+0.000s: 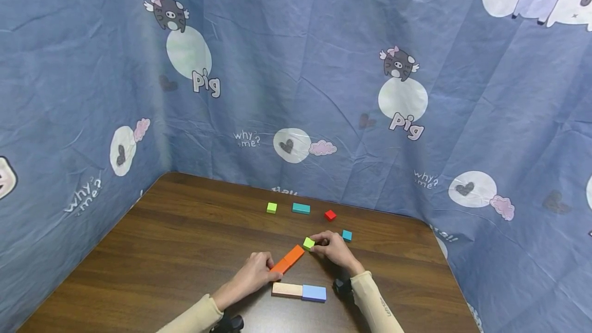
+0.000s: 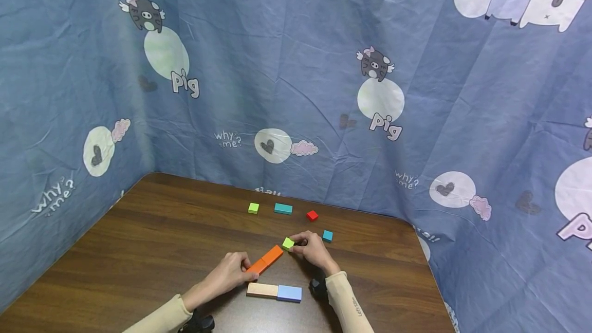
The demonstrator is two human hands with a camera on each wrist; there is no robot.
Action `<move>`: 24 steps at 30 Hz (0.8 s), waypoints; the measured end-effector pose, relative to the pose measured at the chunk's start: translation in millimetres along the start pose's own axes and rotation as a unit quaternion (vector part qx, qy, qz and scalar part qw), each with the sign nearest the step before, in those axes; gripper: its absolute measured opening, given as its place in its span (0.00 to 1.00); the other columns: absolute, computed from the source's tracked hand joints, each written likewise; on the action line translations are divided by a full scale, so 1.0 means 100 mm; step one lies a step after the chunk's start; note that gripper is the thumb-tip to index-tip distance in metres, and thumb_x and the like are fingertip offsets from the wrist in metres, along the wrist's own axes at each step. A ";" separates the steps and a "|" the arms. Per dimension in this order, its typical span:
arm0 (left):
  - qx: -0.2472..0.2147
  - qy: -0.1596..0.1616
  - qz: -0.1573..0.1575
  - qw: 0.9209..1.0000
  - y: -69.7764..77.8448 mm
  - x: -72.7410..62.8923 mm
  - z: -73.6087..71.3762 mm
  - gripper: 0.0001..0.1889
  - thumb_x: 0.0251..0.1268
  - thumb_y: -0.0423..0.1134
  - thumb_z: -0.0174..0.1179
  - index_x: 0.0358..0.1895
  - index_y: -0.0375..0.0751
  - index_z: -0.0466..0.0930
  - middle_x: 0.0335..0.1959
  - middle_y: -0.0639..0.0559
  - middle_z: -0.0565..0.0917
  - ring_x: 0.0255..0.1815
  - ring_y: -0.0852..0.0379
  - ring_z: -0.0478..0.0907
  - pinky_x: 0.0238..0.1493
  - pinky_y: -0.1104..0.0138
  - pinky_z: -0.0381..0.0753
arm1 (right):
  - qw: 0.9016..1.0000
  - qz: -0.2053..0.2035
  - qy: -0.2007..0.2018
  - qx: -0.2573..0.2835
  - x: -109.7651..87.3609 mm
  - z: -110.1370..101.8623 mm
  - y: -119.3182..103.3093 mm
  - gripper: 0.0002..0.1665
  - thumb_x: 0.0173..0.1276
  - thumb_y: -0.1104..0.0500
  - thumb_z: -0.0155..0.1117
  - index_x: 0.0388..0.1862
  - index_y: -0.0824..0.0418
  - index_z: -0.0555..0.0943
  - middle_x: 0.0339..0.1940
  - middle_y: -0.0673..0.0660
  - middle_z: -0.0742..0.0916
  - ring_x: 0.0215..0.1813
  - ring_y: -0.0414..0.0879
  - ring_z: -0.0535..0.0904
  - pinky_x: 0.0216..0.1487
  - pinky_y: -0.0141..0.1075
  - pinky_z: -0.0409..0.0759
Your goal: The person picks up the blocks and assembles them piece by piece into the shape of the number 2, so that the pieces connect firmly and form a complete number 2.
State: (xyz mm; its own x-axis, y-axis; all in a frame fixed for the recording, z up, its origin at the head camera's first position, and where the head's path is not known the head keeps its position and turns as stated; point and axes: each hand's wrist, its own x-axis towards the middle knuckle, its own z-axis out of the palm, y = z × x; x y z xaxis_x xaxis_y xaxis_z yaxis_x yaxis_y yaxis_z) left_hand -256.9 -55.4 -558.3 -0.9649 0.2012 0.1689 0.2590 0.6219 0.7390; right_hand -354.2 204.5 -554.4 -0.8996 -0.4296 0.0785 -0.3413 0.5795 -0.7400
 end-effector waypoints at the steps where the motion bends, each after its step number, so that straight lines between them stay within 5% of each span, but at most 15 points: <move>1: 0.000 0.000 0.000 1.000 0.00 0.00 0.00 0.15 0.42 0.39 0.75 0.23 0.39 0.75 0.20 0.56 0.74 0.19 0.63 0.65 0.18 0.72 0.62 | 1.000 -0.001 0.000 0.000 0.00 0.00 0.00 0.16 0.59 0.58 0.71 0.48 0.58 0.85 0.40 0.55 0.83 0.35 0.41 0.73 0.32 0.29 0.72; 24: -0.003 0.001 -0.004 1.000 0.01 0.00 0.00 0.15 0.42 0.39 0.75 0.23 0.39 0.76 0.19 0.57 0.74 0.19 0.63 0.65 0.19 0.72 0.63 | 1.000 -0.010 -0.009 -0.002 0.00 0.03 -0.07 0.15 0.60 0.58 0.70 0.48 0.57 0.85 0.38 0.54 0.83 0.34 0.41 0.72 0.32 0.29 0.71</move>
State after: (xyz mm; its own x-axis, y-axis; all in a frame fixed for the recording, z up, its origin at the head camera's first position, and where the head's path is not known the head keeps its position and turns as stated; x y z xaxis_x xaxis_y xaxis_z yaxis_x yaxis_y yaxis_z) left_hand -257.2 -54.9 -557.8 -0.9671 0.1943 0.1643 0.2508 0.6195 0.7438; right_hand -351.4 198.1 -550.9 -0.8879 -0.4528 0.0808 -0.3594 0.5734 -0.7362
